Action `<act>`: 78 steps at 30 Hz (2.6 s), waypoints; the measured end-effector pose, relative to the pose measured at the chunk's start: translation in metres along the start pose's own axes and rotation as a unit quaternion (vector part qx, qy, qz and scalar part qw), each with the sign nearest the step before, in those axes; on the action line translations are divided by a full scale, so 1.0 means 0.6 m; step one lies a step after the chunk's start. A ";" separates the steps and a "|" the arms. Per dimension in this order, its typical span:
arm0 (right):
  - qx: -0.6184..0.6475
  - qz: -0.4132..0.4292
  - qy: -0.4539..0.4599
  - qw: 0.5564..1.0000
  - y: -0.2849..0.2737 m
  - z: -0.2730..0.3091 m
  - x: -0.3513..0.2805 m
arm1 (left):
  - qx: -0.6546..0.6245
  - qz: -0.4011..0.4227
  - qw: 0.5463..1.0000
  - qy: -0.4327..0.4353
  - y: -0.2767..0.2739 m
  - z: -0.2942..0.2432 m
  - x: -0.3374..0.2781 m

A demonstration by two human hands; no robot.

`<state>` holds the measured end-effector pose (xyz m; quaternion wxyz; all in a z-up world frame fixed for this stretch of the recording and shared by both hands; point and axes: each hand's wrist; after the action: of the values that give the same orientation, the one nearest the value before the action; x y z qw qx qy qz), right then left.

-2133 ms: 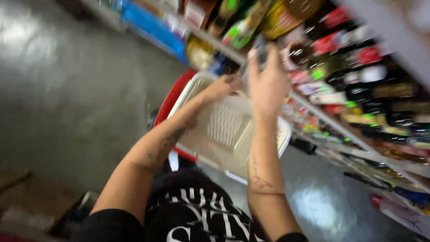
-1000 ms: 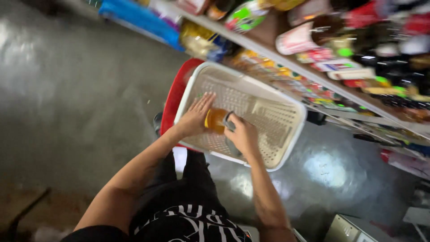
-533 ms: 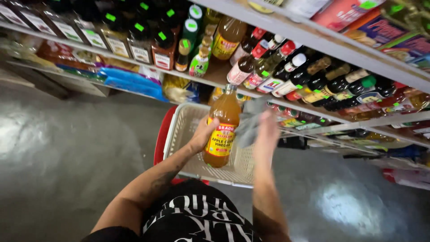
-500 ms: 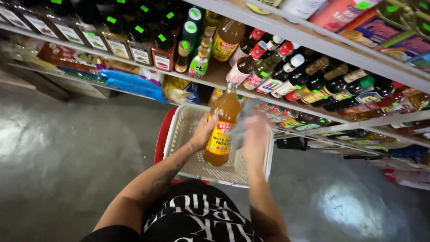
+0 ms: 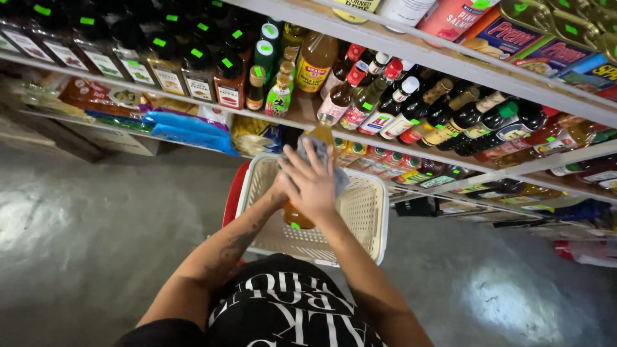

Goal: Selecting various bottles of sauces and vinegars from a grocery shelf and placing them in a basket, while wiping some down.

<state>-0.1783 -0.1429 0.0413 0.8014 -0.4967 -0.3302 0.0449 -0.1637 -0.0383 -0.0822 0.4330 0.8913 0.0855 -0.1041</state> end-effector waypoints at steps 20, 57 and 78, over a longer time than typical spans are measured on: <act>0.344 0.055 0.222 0.911 -0.020 -0.137 -0.081 | -0.125 -0.069 0.989 0.039 0.084 -0.166 -0.053; -0.029 0.264 -0.129 0.955 -0.151 -0.019 0.134 | 0.270 -0.102 0.955 0.063 0.038 -0.101 -0.069; 0.007 0.167 -0.125 0.978 -0.138 -0.024 0.089 | 0.052 -0.006 0.997 0.049 0.078 -0.117 -0.107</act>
<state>-0.1499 -0.1742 0.1315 0.7388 -0.5294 -0.3395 0.2421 -0.2064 -0.0154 0.0123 0.3811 0.9159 0.1068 -0.0671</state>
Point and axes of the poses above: each hand's wrist, its own x-axis towards the middle knuckle, its own y-axis out of the palm, z = x × y, and after that the axes turned 13 degrees about -x, right-handed
